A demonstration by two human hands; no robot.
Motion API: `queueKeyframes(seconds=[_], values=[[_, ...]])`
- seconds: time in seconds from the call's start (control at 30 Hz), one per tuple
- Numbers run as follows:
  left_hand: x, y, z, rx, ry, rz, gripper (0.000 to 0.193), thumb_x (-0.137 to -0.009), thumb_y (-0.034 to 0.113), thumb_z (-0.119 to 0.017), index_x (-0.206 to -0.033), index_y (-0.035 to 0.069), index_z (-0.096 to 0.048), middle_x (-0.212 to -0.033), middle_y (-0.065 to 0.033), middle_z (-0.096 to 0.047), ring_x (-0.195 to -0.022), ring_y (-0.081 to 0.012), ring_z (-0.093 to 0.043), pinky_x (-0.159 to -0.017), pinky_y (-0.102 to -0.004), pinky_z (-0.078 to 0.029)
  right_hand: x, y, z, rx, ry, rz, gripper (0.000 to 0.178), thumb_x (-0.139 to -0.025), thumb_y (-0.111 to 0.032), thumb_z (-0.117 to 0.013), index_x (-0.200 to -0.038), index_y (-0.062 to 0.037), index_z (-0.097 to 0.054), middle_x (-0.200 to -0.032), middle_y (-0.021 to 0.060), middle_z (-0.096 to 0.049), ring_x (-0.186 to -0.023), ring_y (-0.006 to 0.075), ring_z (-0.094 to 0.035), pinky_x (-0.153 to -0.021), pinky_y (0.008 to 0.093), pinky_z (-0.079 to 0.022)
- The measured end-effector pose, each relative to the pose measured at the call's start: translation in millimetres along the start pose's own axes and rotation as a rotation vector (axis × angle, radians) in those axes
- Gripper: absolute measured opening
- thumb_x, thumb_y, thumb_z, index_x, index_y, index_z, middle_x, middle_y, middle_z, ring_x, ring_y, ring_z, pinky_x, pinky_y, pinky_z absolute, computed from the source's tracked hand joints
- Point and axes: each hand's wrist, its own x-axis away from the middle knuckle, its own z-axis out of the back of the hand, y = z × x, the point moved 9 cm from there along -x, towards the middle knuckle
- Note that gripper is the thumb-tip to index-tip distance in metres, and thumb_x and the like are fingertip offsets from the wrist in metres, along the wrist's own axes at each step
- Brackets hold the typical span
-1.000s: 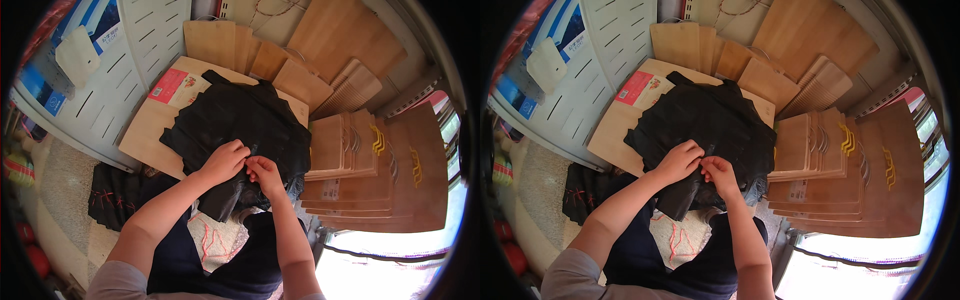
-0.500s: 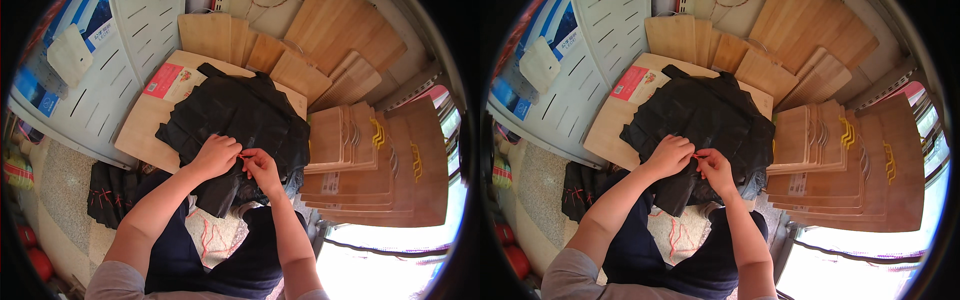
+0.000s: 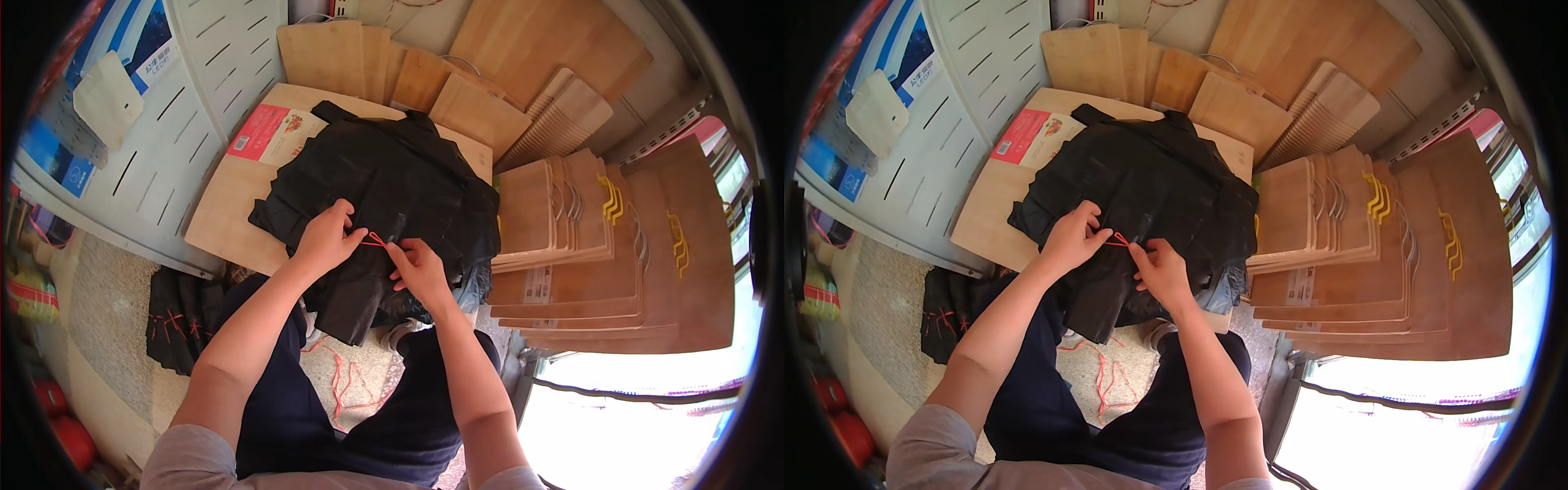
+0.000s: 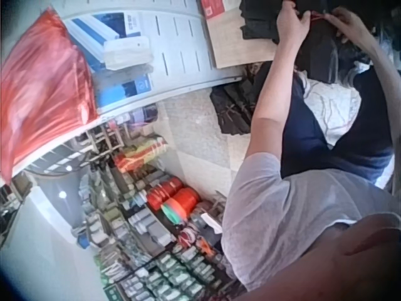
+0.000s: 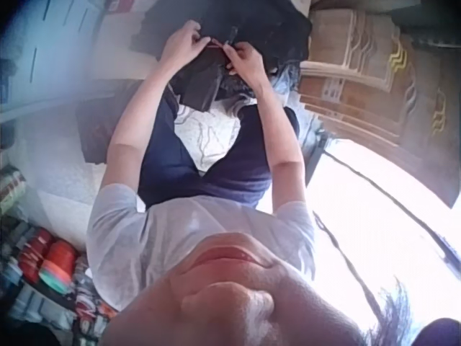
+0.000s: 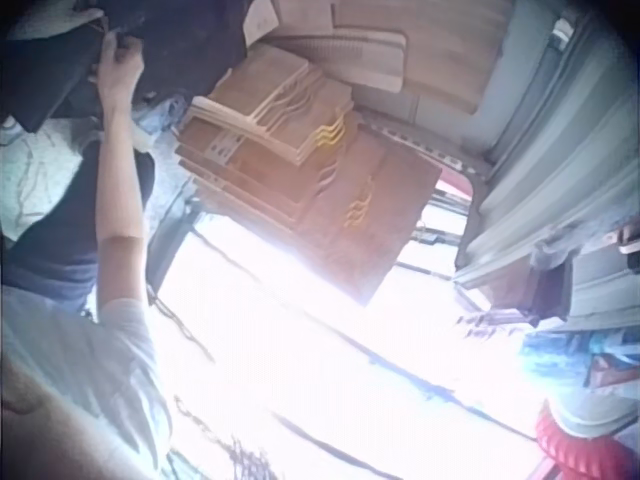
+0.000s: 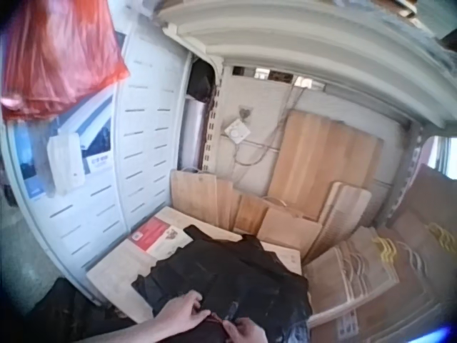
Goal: The person rolls several black plastic sheets one by one and secures each roll with a red plastic tie, then places the finished rolls into a growing pile.
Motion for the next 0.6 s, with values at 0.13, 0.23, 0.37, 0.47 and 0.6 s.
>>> queueKeyframes(seconds=[0.13,0.23,0.37,0.47,0.6], values=[[0,-11,-8,0.258,-0.096,0.086,0.042,-0.079,0.017,-0.074,-0.111,0.002,-0.051,-0.084,-0.01,-0.063,-0.071,-0.0176,-0.063,-0.066,-0.0302,-0.05,-6,18,-17,-0.226,-0.111,-0.255,0.031,-0.088,-0.032,-0.064,-0.085,-0.0021,-0.056,-0.065,0.0028,-0.057,-0.053,0.0089,-0.054,-0.046,0.023,-0.043],[6,-2,4,0.353,-0.101,0.084,0.052,-0.079,0.026,-0.074,-0.115,-0.003,-0.05,-0.098,-0.0148,-0.064,-0.085,-0.0216,-0.065,-0.073,-0.0344,-0.051,4,5,-27,-0.481,-0.155,-0.27,0.024,-0.088,-0.031,-0.063,-0.084,-0.0078,-0.057,-0.063,-0.002,-0.053,-0.051,0.0076,-0.048,-0.047,0.0215,-0.039],[50,13,28,0.456,-0.137,0.143,0.07,-0.079,0.041,-0.072,-0.128,-0.002,-0.046,-0.118,-0.0156,-0.059,-0.107,-0.0246,-0.058,-0.091,-0.0314,-0.045,27,-33,-32,-0.829,-0.259,-0.121,0.016,-0.089,-0.022,-0.059,-0.096,-0.0077,-0.059,-0.083,0.0017,-0.063,-0.073,0.0113,-0.059,-0.059,0.0243,-0.047],[102,52,45,0.822,-0.296,0.065,0.054,-0.085,0.027,-0.069,-0.126,-0.001,-0.048,-0.117,-0.0114,-0.059,-0.107,-0.0155,-0.054,-0.093,-0.029,-0.042,45,-62,-34,-0.763,-0.374,0.033,0.028,-0.09,-0.025,-0.057,-0.111,-0.0057,-0.056,-0.11,0.0061,-0.063,-0.106,0.0186,-0.058,-0.09,0.0394,-0.047],[168,52,77,0.66,-0.238,-0.011,0.043,-0.086,0.023,-0.069,-0.118,-0.002,-0.052,-0.105,-0.0105,-0.062,-0.098,-0.0119,-0.054,-0.088,-0.0276,-0.043,69,-86,-64,-0.946,-0.384,-0.013,0.042,-0.089,-0.033,-0.063,-0.117,-0.0023,-0.056,-0.107,0.0096,-0.064,-0.106,0.022,-0.059,-0.094,0.0394,-0.047]])
